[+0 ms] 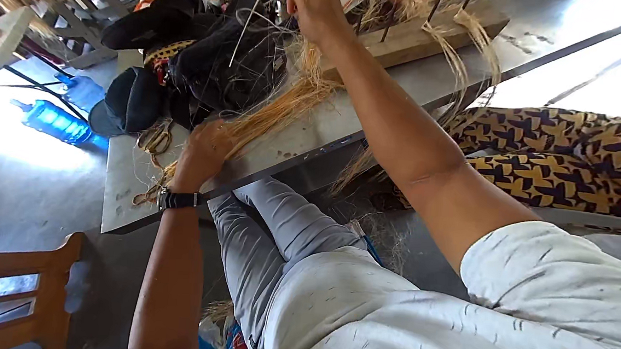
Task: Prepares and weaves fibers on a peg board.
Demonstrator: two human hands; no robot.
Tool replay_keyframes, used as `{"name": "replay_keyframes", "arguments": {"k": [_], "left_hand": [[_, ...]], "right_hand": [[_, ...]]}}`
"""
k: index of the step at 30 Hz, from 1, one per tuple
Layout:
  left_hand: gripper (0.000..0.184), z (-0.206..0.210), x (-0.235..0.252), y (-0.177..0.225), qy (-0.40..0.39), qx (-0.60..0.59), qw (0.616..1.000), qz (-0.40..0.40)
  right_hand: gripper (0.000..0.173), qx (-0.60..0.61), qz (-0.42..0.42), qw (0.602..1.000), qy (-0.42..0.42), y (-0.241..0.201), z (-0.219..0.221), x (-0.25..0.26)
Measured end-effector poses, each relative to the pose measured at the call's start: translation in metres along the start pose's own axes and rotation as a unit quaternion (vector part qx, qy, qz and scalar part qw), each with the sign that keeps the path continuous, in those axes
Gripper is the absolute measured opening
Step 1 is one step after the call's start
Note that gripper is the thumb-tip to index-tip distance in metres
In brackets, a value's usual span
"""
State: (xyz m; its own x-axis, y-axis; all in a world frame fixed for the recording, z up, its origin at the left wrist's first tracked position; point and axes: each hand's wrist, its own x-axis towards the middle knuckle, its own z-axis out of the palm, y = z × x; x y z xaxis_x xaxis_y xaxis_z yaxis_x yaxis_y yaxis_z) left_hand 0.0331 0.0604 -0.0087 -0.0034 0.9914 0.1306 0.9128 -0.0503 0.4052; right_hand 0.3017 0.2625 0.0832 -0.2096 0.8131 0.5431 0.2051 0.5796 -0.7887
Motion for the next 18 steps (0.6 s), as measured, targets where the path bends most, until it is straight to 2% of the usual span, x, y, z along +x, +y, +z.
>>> {"name": "replay_keyframes", "arguments": {"k": [3, 6, 9, 11, 15, 18], "left_hand": [[0.075, -0.011, 0.006, 0.011, 0.025, -0.014, 1.0, -0.003], [0.089, 0.004, 0.01, 0.012, 0.006, -0.006, 1.0, 0.006], [0.083, 0.024, 0.007, 0.006, -0.009, 0.019, 1.0, 0.022], [0.074, 0.021, 0.006, 0.011, 0.023, -0.007, 0.999, 0.041], [0.077, 0.002, 0.006, 0.041, 0.098, -0.202, 0.973, 0.055], [0.075, 0.004, 0.026, 0.057, 0.113, -0.402, 0.908, 0.03]], "right_hand": [[0.039, -0.001, -0.012, 1.0, -0.017, -0.001, 0.009, -0.006], [0.041, -0.023, -0.032, 0.999, -0.022, -0.002, 0.023, -0.007], [0.041, -0.085, -0.025, 0.995, -0.045, -0.01, 0.03, -0.021], [0.042, -0.137, -0.015, 0.987, -0.077, -0.016, 0.037, -0.039], [0.037, -0.201, -0.036, 0.964, -0.17, -0.011, 0.057, -0.078], [0.029, -0.199, -0.052, 0.958, -0.201, -0.003, 0.07, -0.098]]}}
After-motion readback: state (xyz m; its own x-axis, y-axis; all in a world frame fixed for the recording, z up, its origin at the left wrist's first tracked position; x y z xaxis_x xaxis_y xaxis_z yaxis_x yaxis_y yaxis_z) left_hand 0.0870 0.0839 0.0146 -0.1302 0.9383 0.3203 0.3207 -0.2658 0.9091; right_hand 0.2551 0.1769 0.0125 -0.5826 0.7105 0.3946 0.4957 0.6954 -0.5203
